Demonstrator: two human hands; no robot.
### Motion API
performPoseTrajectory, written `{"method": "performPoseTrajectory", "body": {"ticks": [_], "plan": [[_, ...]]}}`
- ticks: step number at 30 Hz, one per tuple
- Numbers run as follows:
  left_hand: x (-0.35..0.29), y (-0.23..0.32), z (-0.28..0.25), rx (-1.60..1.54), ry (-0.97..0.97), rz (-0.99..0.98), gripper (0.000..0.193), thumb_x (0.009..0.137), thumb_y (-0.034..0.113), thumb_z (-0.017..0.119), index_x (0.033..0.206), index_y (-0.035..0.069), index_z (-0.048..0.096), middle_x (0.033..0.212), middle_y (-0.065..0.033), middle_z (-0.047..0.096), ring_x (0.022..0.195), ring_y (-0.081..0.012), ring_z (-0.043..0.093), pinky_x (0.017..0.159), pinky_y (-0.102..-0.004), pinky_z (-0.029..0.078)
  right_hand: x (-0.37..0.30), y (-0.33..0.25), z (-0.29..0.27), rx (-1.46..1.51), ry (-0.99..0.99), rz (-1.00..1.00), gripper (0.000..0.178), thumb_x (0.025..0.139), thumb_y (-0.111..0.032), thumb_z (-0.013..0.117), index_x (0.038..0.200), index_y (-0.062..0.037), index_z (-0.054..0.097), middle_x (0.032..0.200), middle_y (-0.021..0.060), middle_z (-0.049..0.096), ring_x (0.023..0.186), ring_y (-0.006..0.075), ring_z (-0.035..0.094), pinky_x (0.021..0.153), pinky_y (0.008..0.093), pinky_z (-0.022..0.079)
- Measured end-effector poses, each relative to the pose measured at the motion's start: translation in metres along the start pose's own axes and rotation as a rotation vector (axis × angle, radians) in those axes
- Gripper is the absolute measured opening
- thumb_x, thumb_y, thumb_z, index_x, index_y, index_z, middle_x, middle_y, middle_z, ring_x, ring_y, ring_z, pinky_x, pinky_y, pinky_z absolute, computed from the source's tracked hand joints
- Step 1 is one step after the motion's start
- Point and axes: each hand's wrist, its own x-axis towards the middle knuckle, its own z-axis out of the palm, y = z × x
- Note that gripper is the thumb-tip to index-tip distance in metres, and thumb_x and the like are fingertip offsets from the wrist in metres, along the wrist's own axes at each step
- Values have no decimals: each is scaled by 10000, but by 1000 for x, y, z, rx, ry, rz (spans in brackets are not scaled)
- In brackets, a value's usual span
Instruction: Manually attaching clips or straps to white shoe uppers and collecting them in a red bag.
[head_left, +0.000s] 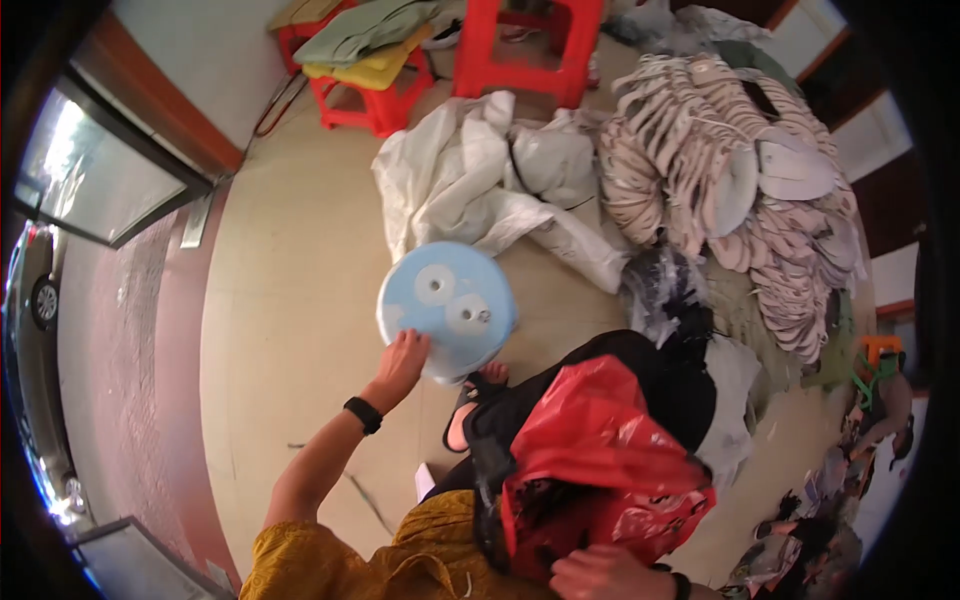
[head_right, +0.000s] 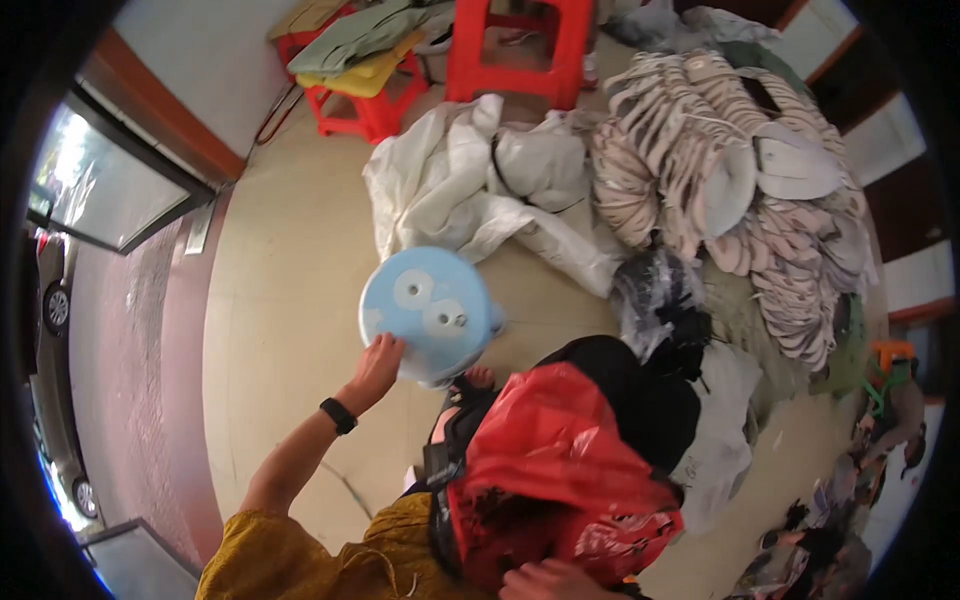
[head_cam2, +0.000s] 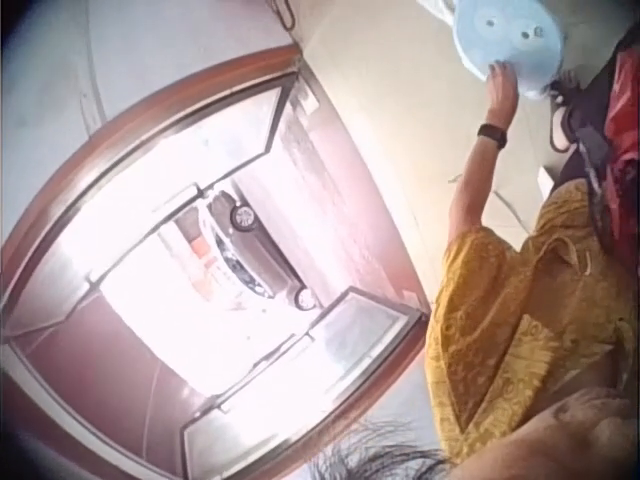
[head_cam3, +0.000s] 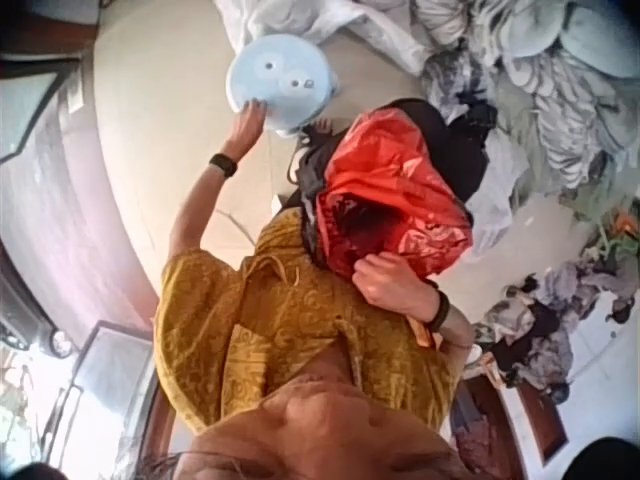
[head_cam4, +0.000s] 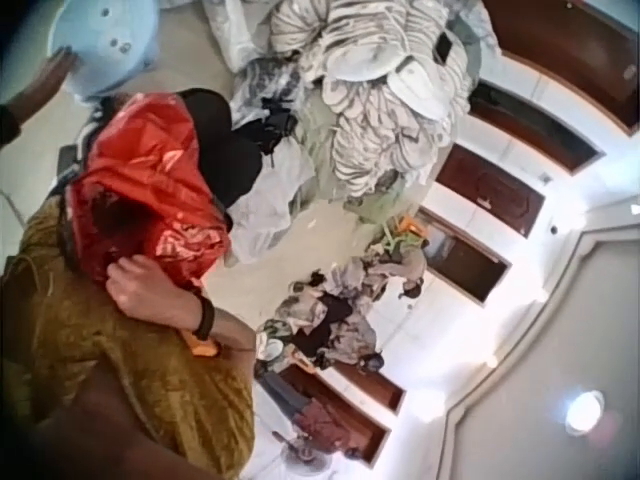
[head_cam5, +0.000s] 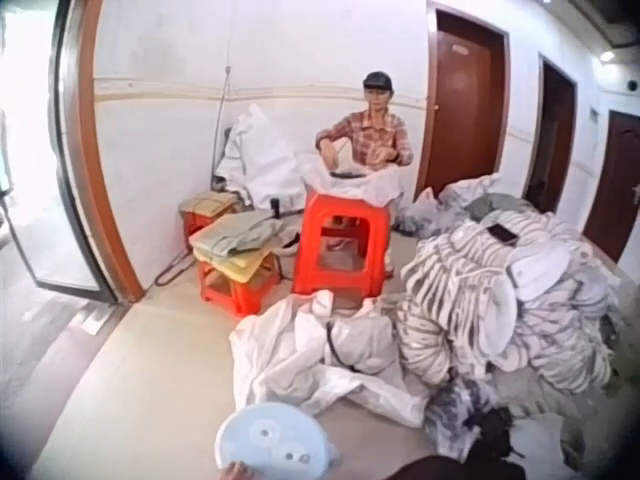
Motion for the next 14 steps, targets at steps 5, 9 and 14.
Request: {"method": "performPoseTrajectory", "body": {"ticks": [5, 9, 14], "plan": [[9, 5, -6, 3, -54, 71, 105, 719, 16, 465, 823, 24, 454, 795, -137, 472, 740, -294, 522, 592, -378, 476, 6, 4, 30, 172, 255, -56, 71, 681, -124, 509, 679, -53, 502, 719, 62, 456, 652, 183, 487, 584, 262, 421], [3, -8, -2, -4, -33, 66, 113, 710, 24, 488, 815, 26, 447, 784, -143, 480, 740, -300, 526, 580, -378, 475, 7, 14, 50, 142, 252, -46, 96, 731, -105, 522, 791, -34, 499, 783, 54, 488, 721, 172, 502, 625, 247, 421], [17, 21, -54, -1034, -306, -525, 352, 732, 108, 614, 1052, 50, 477, 1126, -175, 520, 960, -268, 564, 681, -361, 494, 7, 40, 104, -281, 378, -156, 369, 497, -172, 635, 853, -119, 550, 950, 1, 538, 838, 146, 536, 679, 274, 419]]}}
